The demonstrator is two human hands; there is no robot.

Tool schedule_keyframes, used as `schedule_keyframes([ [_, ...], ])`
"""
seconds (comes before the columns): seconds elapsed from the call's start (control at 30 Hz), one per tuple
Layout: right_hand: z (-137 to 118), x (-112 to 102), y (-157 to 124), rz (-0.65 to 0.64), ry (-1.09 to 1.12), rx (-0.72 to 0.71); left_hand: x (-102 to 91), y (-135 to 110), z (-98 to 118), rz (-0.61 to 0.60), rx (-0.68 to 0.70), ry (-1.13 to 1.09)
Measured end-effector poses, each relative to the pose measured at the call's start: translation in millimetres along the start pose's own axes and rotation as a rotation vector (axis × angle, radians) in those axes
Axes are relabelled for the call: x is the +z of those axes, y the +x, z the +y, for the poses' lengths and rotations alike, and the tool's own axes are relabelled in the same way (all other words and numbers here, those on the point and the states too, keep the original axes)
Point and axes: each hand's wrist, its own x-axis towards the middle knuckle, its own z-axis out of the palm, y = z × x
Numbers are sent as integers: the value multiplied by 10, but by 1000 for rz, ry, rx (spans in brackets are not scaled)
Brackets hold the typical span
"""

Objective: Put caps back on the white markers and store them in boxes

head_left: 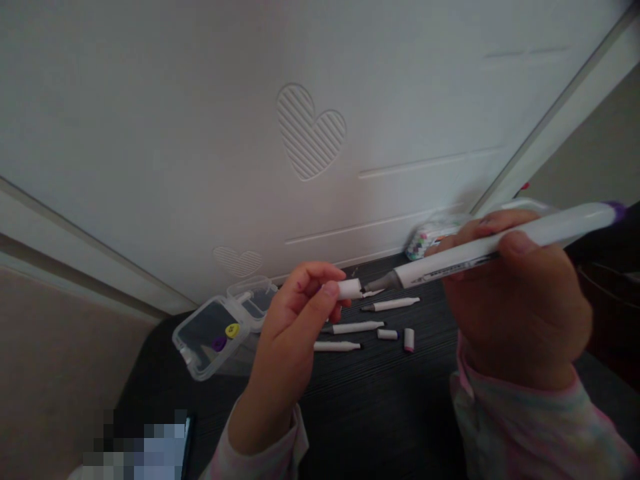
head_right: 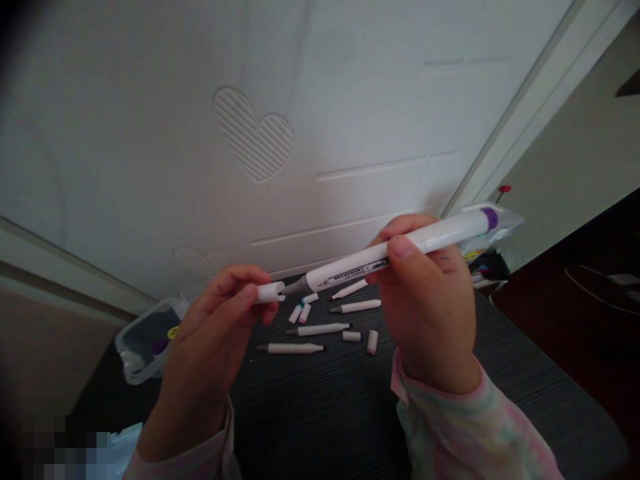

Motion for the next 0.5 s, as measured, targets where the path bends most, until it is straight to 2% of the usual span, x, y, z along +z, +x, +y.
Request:
schedule_keyframes([
  [0.5, 38, 10, -23, 39, 2, 28, -2, 7, -32, -9, 14, 13],
])
